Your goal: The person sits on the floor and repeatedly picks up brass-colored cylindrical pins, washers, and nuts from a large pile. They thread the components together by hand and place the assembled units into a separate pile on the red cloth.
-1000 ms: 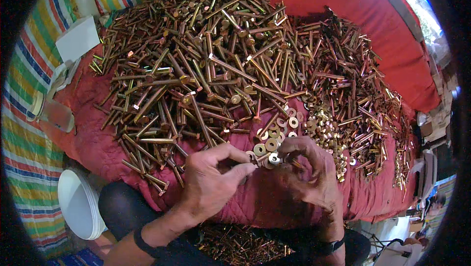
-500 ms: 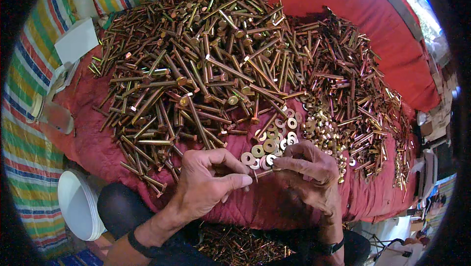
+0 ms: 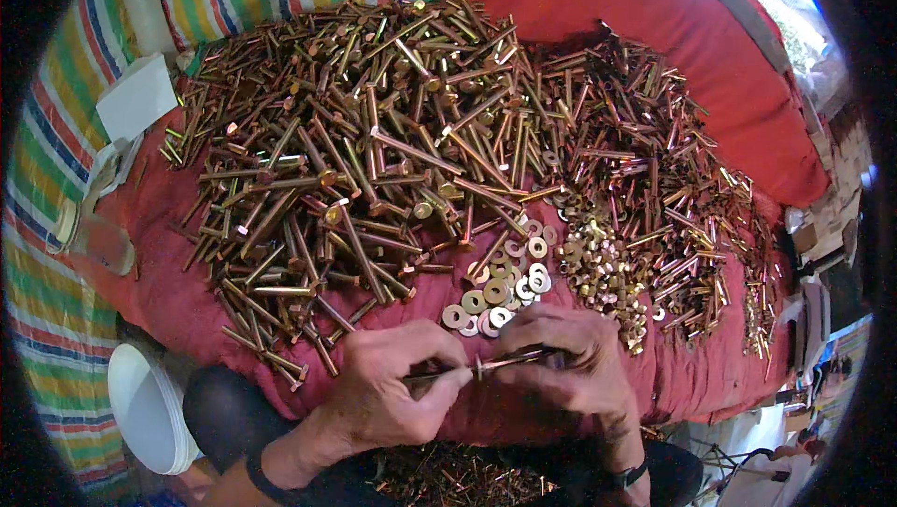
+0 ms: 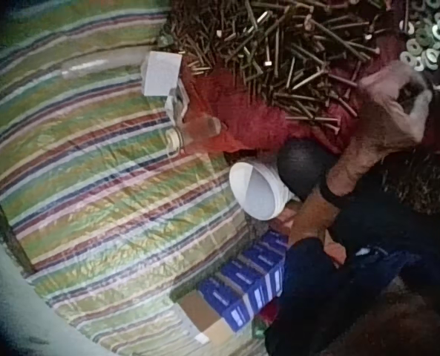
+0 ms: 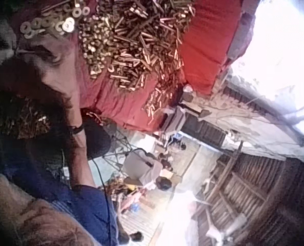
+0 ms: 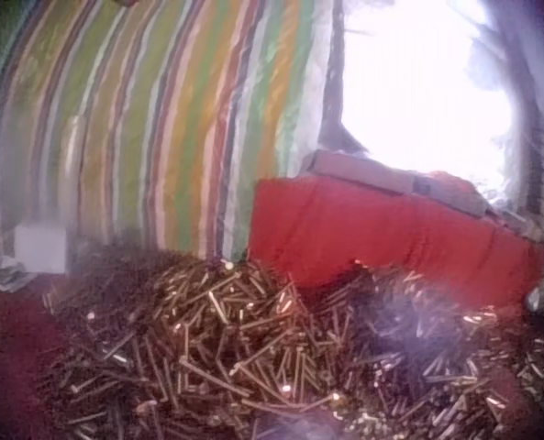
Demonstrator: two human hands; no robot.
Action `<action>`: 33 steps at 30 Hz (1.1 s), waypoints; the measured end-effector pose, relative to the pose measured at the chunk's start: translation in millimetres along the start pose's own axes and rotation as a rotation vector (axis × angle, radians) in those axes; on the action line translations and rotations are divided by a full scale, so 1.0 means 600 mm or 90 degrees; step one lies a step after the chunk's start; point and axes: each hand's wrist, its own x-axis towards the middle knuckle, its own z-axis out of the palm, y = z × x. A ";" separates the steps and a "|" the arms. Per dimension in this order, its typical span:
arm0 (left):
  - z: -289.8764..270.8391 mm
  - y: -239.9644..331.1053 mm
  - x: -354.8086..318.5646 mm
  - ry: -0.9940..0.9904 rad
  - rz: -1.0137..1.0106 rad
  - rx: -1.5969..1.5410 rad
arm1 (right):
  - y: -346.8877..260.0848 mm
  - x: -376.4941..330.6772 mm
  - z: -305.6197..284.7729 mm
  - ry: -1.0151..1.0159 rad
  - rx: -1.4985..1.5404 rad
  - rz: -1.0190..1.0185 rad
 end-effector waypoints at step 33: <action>0.074 -0.048 -0.036 -0.054 0.113 0.082 | 0.085 0.008 -0.063 0.145 -0.501 0.048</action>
